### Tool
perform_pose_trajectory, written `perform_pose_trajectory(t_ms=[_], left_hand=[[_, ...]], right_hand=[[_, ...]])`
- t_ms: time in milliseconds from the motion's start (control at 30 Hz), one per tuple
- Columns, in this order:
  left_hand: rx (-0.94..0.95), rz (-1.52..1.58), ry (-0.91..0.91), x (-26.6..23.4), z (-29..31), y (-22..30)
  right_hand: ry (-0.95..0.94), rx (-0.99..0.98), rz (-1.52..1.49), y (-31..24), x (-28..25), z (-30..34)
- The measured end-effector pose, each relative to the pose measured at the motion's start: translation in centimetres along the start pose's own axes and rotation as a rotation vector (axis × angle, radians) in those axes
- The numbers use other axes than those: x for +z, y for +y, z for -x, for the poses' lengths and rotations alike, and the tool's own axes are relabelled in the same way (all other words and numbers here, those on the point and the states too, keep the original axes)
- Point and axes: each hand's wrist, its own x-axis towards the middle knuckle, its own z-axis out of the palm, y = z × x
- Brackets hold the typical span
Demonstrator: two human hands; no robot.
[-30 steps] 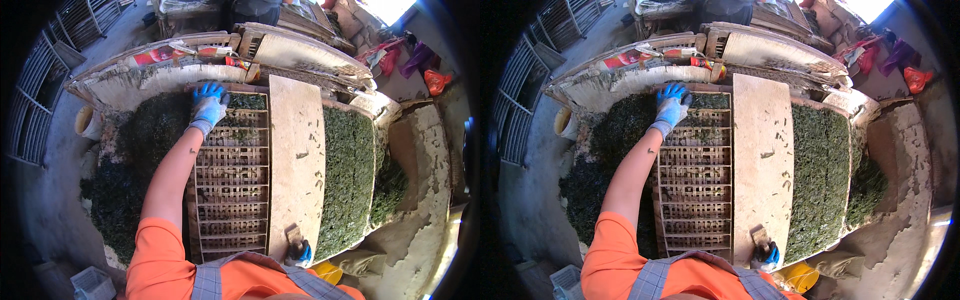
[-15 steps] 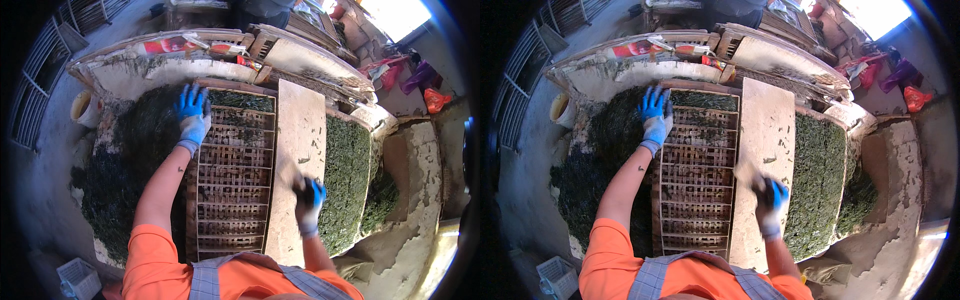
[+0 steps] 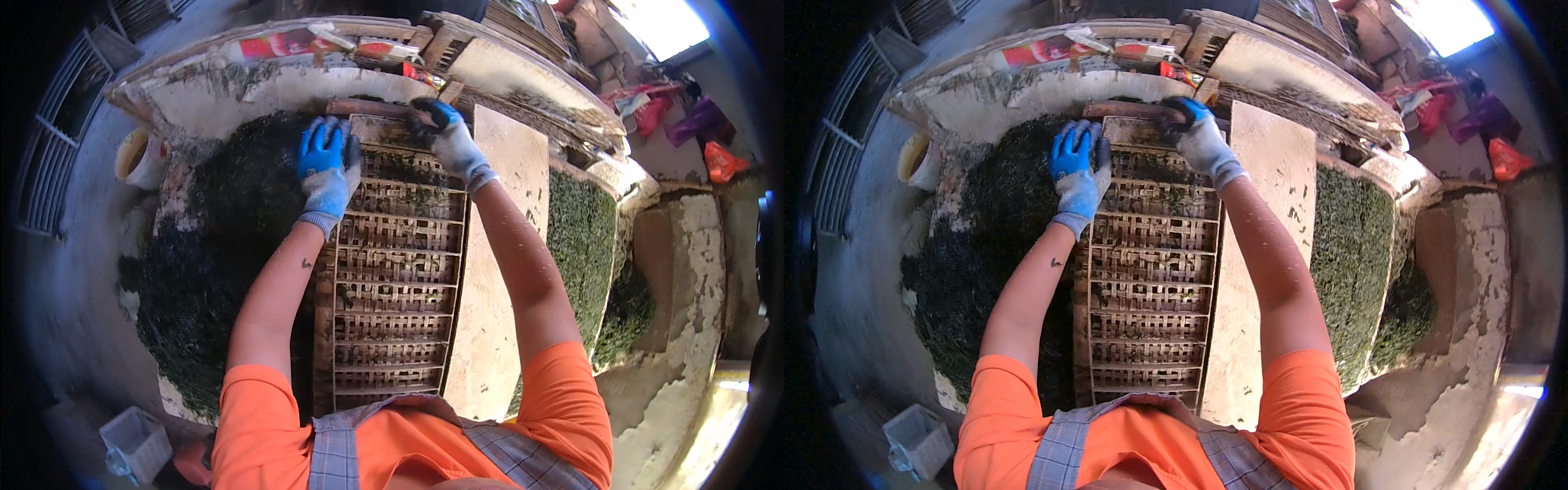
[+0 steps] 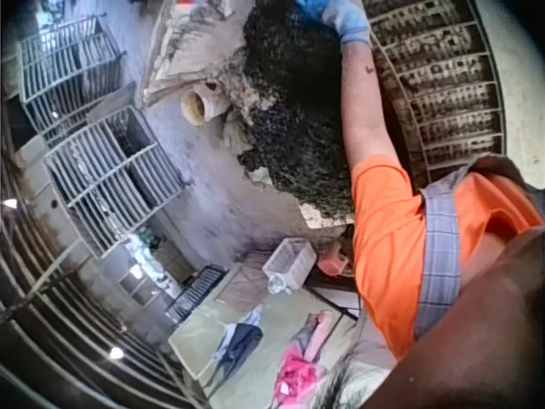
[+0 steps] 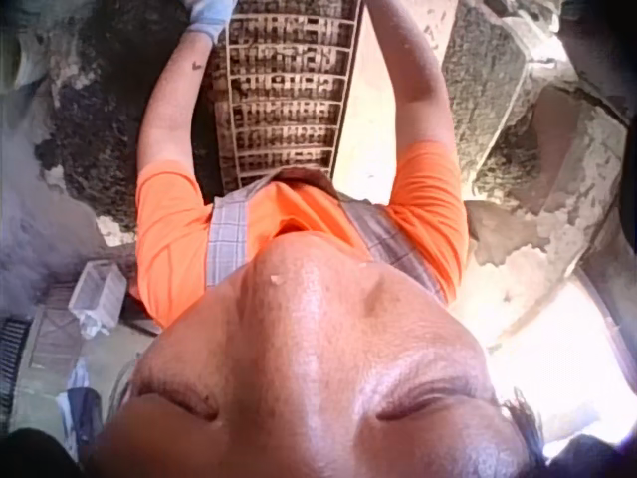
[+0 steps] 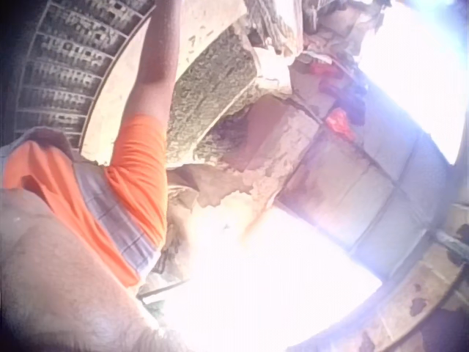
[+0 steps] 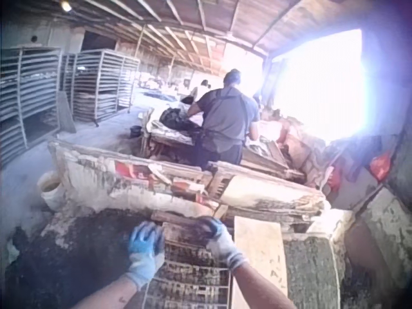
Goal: The person picks up bunches of long green plant material from a large pile and spreads them evenly onto wooden lattice drying racks.
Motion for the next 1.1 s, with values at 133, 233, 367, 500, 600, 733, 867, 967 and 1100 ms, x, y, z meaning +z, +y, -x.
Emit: perform_pose_trajectory(t_ms=[133, 233, 367, 500, 600, 733, 867, 967, 1100], left_hand=[[-0.062, -0.198, -0.727, -2.3, -2.9, 5.5], [-0.197, -0.323, -1.213, -1.1, -5.2, 10.8], [-0.217, -0.312, -1.107, 3.5, -4.0, 12.0], [-0.182, -0.125, -0.904, 5.7, -2.7, 8.9], [-0.339, 0.592, -0.929, 7.7, -1.6, 2.1], [-0.499, 1.1, -0.458, 0.0, -1.5, 2.3], [-0.83, 0.748, 0.067, -11.3, 1.9, -7.7], [-0.833, 0.806, 0.14, -15.3, 8.4, -13.7], [-0.85, 0.651, 0.134, -16.4, 13.5, -11.1]], right_hand=[[0.227, 0.551, -0.038, -5.2, -1.7, 7.1], [0.243, 0.781, 0.221, -5.5, -2.2, 12.8], [0.146, 0.834, 0.499, -7.1, -2.4, 10.1], [-0.173, 0.922, 0.601, -4.5, -1.7, 5.4], [-0.359, 0.817, 0.596, -3.0, 0.7, 3.4], [-0.353, 0.369, 0.365, -2.4, 5.2, 4.2], [-0.204, 0.031, -0.647, -15.9, 13.4, 7.1], [-0.302, 0.291, -0.072, -18.8, 13.2, 11.5], [-0.098, 0.609, 0.138, -19.2, 7.4, 20.4]])
